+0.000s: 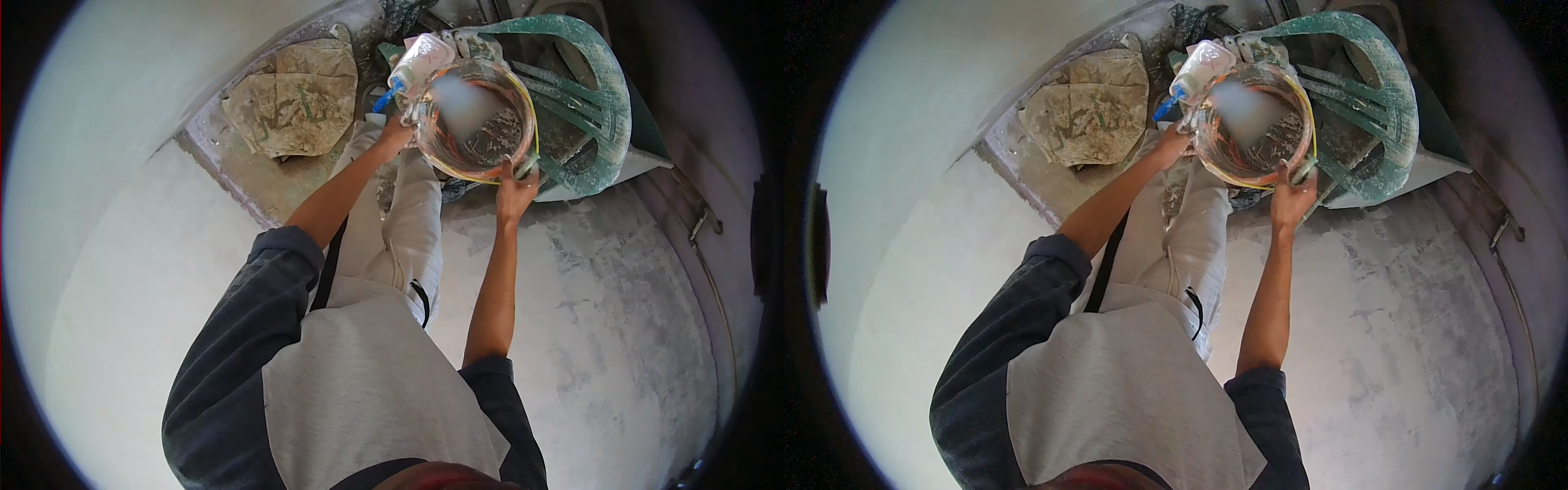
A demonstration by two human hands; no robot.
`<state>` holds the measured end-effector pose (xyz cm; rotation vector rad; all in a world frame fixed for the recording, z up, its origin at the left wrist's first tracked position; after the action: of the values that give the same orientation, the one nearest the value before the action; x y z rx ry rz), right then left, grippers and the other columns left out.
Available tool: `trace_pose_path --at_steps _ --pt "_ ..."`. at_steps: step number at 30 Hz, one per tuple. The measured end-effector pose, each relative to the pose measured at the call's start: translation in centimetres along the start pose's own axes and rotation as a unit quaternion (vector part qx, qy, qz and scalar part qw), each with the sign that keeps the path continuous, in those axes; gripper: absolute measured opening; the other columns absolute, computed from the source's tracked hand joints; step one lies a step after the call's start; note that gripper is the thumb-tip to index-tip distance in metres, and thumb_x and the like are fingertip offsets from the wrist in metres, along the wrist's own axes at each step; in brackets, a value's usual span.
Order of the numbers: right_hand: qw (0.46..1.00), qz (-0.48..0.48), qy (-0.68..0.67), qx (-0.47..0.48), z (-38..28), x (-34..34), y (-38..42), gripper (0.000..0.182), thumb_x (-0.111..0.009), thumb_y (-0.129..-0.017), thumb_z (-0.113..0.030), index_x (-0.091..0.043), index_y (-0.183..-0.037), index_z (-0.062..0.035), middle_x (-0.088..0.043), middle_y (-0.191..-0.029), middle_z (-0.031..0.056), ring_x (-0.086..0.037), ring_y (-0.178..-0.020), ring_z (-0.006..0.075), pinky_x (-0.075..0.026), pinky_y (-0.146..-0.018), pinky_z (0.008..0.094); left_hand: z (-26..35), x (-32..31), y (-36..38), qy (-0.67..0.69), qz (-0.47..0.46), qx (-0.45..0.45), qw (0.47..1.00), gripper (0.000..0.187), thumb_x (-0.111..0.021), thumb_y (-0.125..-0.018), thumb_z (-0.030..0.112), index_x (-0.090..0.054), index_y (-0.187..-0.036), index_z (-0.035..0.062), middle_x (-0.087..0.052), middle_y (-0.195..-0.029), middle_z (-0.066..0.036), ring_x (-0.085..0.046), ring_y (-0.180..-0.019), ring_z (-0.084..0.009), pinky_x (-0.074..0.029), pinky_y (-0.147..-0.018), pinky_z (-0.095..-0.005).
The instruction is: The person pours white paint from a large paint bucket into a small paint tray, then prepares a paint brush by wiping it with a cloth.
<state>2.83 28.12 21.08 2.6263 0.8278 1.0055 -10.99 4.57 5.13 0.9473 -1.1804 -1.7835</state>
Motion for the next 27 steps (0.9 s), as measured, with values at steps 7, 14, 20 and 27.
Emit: trace_pose_path --at_steps 7,14,20,27 --pt "0.998 0.022 0.029 -0.051 5.0 3.5 0.4 0.042 -0.077 -0.093 -0.019 -0.062 -0.121 0.0069 -0.071 -0.111 0.0167 -0.064 -0.098 0.0243 -0.049 -0.089 0.0356 1.8 -3.1 2.1 -0.196 -0.007 -0.124 0.973 0.071 -0.066 -0.100 0.011 -0.028 -0.159 0.0026 -0.055 -0.141 -0.018 -0.065 -0.116 -0.0257 -0.059 -0.094 -0.0417" --pt "0.995 0.045 -0.026 -0.084 11.7 5.6 0.6 0.052 -0.080 -0.091 -0.032 -0.064 -0.124 0.0048 -0.073 -0.114 0.0177 -0.068 -0.099 0.0278 -0.052 -0.091 0.0390 0.8 -5.8 2.1 -0.339 0.049 -0.151 0.927 0.078 -0.073 -0.093 0.016 -0.029 -0.156 0.0033 -0.062 -0.135 -0.026 -0.065 -0.121 -0.0378 -0.055 -0.099 -0.0442" --pt "0.995 0.044 -0.014 -0.093 15.1 5.1 -1.5 0.050 -0.080 -0.091 -0.030 -0.065 -0.121 0.0072 -0.074 -0.112 0.0195 -0.071 -0.100 0.0293 -0.054 -0.086 0.0414 -3.9 -4.6 -4.4 -0.254 0.032 -0.287 0.923 0.078 -0.072 -0.090 0.016 -0.032 -0.155 0.0027 -0.065 -0.132 -0.027 -0.063 -0.122 -0.0422 -0.050 -0.103 -0.0443" --pt "0.991 0.044 -0.096 -0.081 18.7 2.4 -4.4 0.053 -0.081 -0.091 -0.031 -0.064 -0.122 0.0092 -0.072 -0.113 0.0232 -0.070 -0.102 0.0351 -0.053 -0.090 0.0466 1.7 -6.5 -2.0 -0.315 0.087 -0.297 0.897 0.077 -0.072 -0.089 0.012 -0.033 -0.155 0.0015 -0.062 -0.136 -0.028 -0.059 -0.129 -0.0420 -0.046 -0.108 -0.0455"
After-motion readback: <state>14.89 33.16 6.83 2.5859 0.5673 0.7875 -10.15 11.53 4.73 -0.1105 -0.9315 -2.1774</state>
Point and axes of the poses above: each hand's wrist, its own y-axis away from the middle knuckle, its own x-axis out of the back of the hand, z = x × y, the point moved 2 cm from there along -y, towards the middle knuckle
